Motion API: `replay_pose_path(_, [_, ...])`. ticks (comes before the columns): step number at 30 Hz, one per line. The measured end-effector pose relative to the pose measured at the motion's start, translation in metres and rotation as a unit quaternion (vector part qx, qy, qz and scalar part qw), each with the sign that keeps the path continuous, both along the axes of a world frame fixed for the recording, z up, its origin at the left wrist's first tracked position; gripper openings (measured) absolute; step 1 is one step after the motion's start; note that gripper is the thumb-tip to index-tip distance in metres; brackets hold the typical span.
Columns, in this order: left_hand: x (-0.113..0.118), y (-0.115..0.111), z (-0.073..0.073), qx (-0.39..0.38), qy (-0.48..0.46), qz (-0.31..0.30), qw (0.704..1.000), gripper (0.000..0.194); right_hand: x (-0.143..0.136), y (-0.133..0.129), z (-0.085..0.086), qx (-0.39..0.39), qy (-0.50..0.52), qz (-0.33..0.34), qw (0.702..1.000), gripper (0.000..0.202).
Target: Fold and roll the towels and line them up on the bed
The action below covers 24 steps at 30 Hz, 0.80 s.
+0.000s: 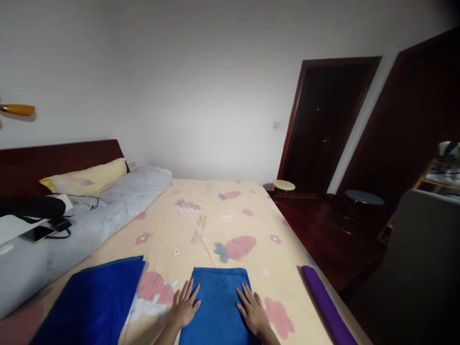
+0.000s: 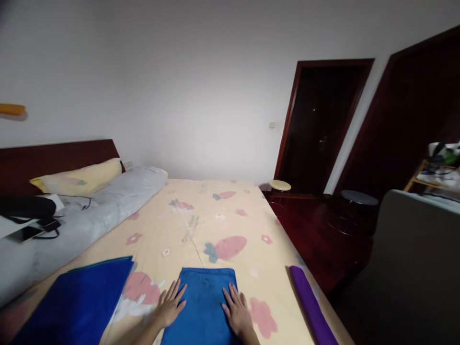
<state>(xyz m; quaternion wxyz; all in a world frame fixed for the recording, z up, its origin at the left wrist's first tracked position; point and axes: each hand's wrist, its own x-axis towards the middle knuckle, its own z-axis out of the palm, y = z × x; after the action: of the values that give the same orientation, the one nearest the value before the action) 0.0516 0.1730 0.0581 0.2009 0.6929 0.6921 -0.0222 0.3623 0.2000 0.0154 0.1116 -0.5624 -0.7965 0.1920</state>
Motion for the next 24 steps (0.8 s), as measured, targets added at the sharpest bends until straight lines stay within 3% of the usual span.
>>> replay_pose_path(4, [-0.008, 0.016, -0.002, -0.013, -0.026, 0.017, 0.999, 0.062, 0.007, 0.021, -0.009, -0.013, 0.000, -0.055, 0.998, 0.063])
replay_pose_path(10, [-0.004, 0.038, -0.013, 0.028, -0.031, 0.066, 0.997, 0.060, 0.004, 0.043, -0.015, 0.023, 0.005, -0.160, 0.987, 0.052])
replay_pose_path(24, [0.001, 0.049, -0.028, 0.076, -0.048, 0.110, 0.990, 0.055, 0.009, 0.049, -0.011, 0.051, 0.011, -0.141, 0.989, 0.048])
